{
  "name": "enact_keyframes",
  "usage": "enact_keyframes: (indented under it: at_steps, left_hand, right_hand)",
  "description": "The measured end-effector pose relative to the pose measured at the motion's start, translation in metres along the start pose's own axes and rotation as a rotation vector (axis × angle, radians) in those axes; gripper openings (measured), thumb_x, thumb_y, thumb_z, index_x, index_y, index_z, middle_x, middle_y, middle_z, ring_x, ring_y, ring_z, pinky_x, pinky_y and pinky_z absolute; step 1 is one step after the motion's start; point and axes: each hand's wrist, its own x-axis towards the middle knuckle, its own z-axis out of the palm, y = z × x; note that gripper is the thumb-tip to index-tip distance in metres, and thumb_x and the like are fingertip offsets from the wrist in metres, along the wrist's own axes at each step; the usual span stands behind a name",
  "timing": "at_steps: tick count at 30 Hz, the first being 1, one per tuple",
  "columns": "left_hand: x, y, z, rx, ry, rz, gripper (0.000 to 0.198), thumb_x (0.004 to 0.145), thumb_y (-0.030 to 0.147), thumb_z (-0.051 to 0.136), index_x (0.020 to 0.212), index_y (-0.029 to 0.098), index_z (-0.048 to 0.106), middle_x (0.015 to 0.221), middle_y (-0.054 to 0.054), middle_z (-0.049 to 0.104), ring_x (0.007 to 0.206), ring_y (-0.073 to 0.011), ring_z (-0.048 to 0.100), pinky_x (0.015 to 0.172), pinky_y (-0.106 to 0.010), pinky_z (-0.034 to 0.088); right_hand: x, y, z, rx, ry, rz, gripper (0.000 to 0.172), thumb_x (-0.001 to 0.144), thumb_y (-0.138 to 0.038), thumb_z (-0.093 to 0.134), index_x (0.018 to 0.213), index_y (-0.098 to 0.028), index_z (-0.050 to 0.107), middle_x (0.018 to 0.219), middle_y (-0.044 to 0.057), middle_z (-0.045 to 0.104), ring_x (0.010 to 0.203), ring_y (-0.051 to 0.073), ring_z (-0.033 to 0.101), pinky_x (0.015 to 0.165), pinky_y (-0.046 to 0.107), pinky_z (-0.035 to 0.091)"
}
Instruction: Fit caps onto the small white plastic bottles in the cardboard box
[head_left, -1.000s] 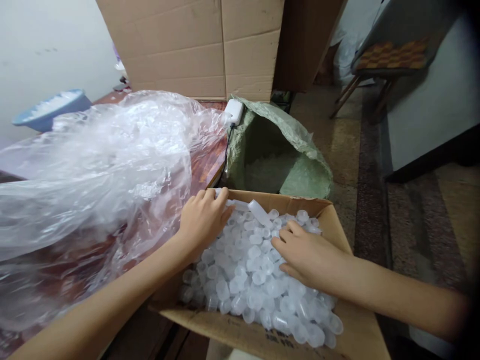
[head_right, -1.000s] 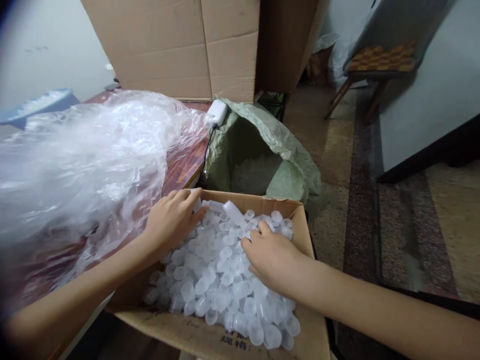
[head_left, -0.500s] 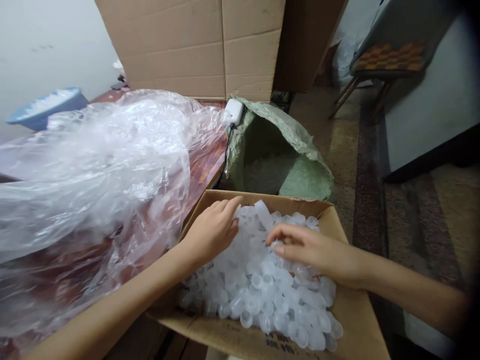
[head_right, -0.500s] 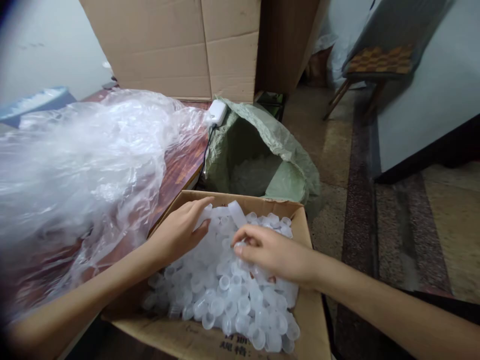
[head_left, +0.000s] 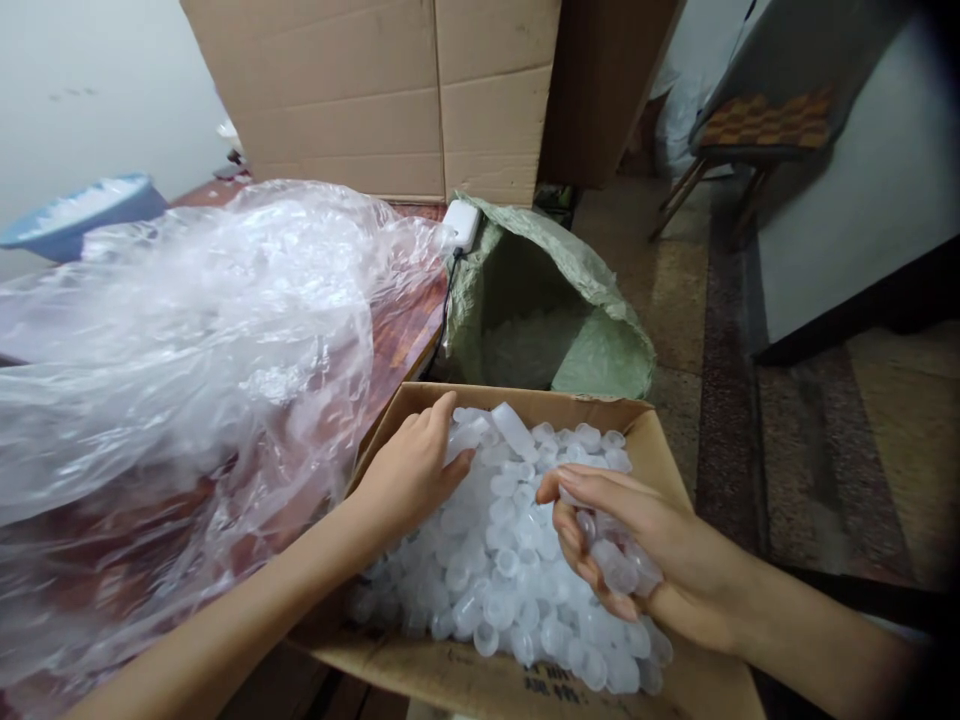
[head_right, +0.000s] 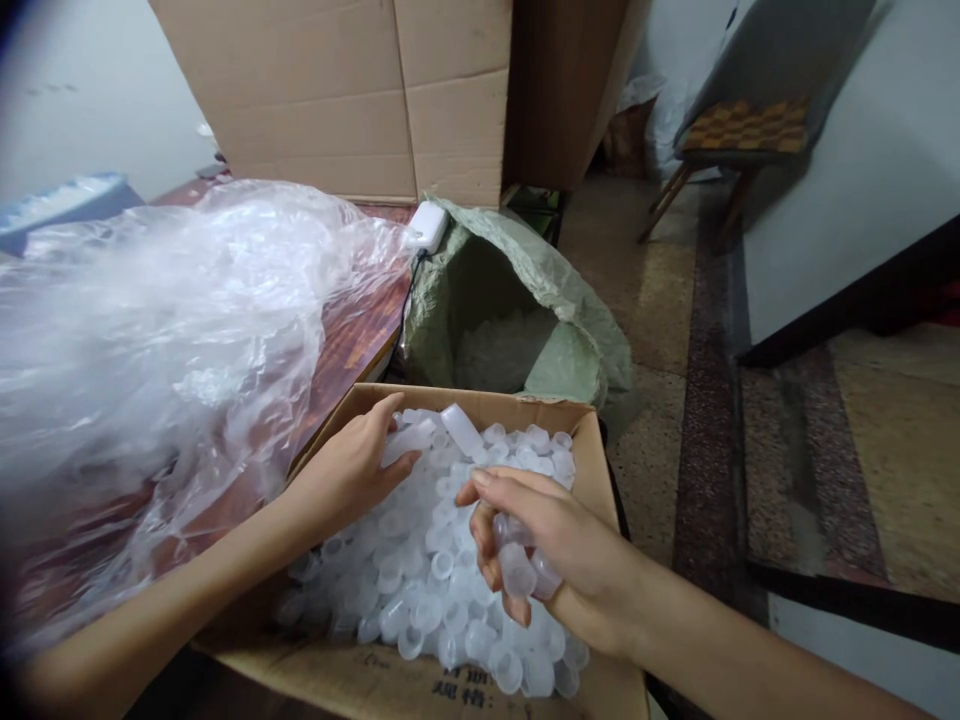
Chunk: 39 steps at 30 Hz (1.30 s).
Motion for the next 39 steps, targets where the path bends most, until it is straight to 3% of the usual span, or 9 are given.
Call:
enact_keyframes:
  at_steps: [3, 7, 13, 17, 22, 26, 31, 34, 39]
  left_hand:
    - [-0.001, 0.0, -0.001, 0.018, -0.043, -0.006, 0.032, 0.088, 0.025, 0.055, 0.115, 0.01, 0.05, 0.105, -0.018, 0.064, 0.101, -0.0341, 0.062, 0.084, -0.047, 0.05]
    - [-0.003, 0.003, -0.006, 0.008, -0.093, 0.045, 0.012, 0.088, 0.019, 0.05, 0.098, 0.013, 0.055, 0.1, -0.016, 0.063, 0.099, -0.033, 0.06, 0.084, -0.045, 0.046]
    - [-0.007, 0.016, -0.023, -0.12, -0.103, 0.091, 0.018, 0.095, 0.034, 0.04, 0.091, 0.018, 0.048, 0.08, -0.003, 0.06, 0.074, -0.0201, 0.06, 0.067, -0.03, 0.043]
    - [-0.016, 0.03, -0.033, -0.326, -0.227, 0.088, 0.021, 0.094, 0.039, 0.043, 0.084, 0.021, 0.045, 0.059, 0.006, 0.047, 0.052, -0.0135, 0.049, 0.051, -0.023, 0.032]
    - [-0.03, 0.048, -0.037, -0.488, -0.334, 0.098, 0.025, 0.092, 0.039, 0.048, 0.076, 0.021, 0.042, 0.053, 0.008, 0.041, 0.045, -0.0103, 0.043, 0.045, -0.022, 0.024]
    - [-0.036, 0.057, -0.04, -0.53, -0.356, 0.148, 0.021, 0.092, 0.04, 0.049, 0.094, 0.02, 0.056, 0.056, 0.008, 0.04, 0.048, -0.0101, 0.042, 0.048, -0.021, 0.027]
    - [-0.038, 0.054, -0.044, -0.89, -0.518, 0.138, 0.035, 0.094, 0.05, 0.045, 0.103, 0.019, 0.056, 0.061, 0.006, 0.047, 0.053, -0.0094, 0.043, 0.051, -0.02, 0.034]
    - [-0.039, 0.048, -0.042, -1.194, -0.685, 0.003, 0.041, 0.092, 0.058, 0.046, 0.097, 0.018, 0.053, 0.057, 0.005, 0.05, 0.048, -0.0076, 0.044, 0.047, -0.017, 0.036]
    - [-0.037, 0.043, -0.036, -1.34, -0.853, -0.143, 0.052, 0.086, 0.066, 0.048, 0.085, 0.015, 0.058, 0.052, 0.003, 0.052, 0.035, -0.0049, 0.041, 0.037, -0.014, 0.034]
  right_hand:
    - [0.0, 0.001, -0.002, -0.13, -0.008, -0.059, 0.039, 0.085, -0.053, 0.065, 0.102, -0.018, 0.062, 0.06, -0.005, 0.047, 0.046, 0.006, 0.043, 0.032, 0.011, 0.031]
    - [0.0, -0.001, -0.003, -0.166, 0.024, -0.065, 0.042, 0.079, -0.042, 0.074, 0.113, -0.023, 0.057, 0.056, -0.008, 0.045, 0.047, 0.005, 0.034, 0.037, 0.01, 0.024]
    - [0.004, -0.003, -0.003, -0.008, 0.123, -0.082, 0.03, 0.082, -0.04, 0.07, 0.102, -0.021, 0.059, 0.071, -0.003, 0.052, 0.052, 0.006, 0.043, 0.038, 0.013, 0.027]
    - [0.006, -0.003, -0.005, 0.003, 0.135, -0.106, 0.024, 0.087, -0.032, 0.059, 0.107, -0.02, 0.061, 0.082, 0.001, 0.058, 0.053, 0.007, 0.047, 0.037, 0.014, 0.028]
    - [-0.001, 0.003, -0.004, -0.309, 0.189, -0.383, 0.031, 0.088, -0.046, 0.061, 0.109, -0.023, 0.057, 0.079, -0.002, 0.057, 0.046, 0.005, 0.04, 0.037, 0.016, 0.029]
    - [-0.01, 0.008, -0.003, -0.771, 0.244, -0.7, 0.026, 0.09, -0.043, 0.06, 0.11, -0.026, 0.058, 0.093, 0.002, 0.065, 0.064, 0.011, 0.058, 0.055, 0.021, 0.049]
    - [-0.019, 0.008, -0.007, -1.154, 0.238, -0.936, 0.024, 0.091, -0.032, 0.06, 0.115, -0.03, 0.054, 0.098, 0.0, 0.069, 0.075, 0.013, 0.066, 0.059, 0.021, 0.053]
    - [-0.022, 0.005, -0.011, -1.245, 0.136, -1.07, 0.031, 0.091, -0.025, 0.059, 0.119, -0.029, 0.048, 0.1, 0.001, 0.069, 0.083, 0.015, 0.068, 0.069, 0.024, 0.055]
    - [-0.025, -0.002, -0.013, -1.296, -0.116, -1.179, 0.033, 0.092, -0.015, 0.055, 0.12, -0.025, 0.041, 0.107, 0.003, 0.068, 0.1, 0.015, 0.066, 0.086, 0.028, 0.054]
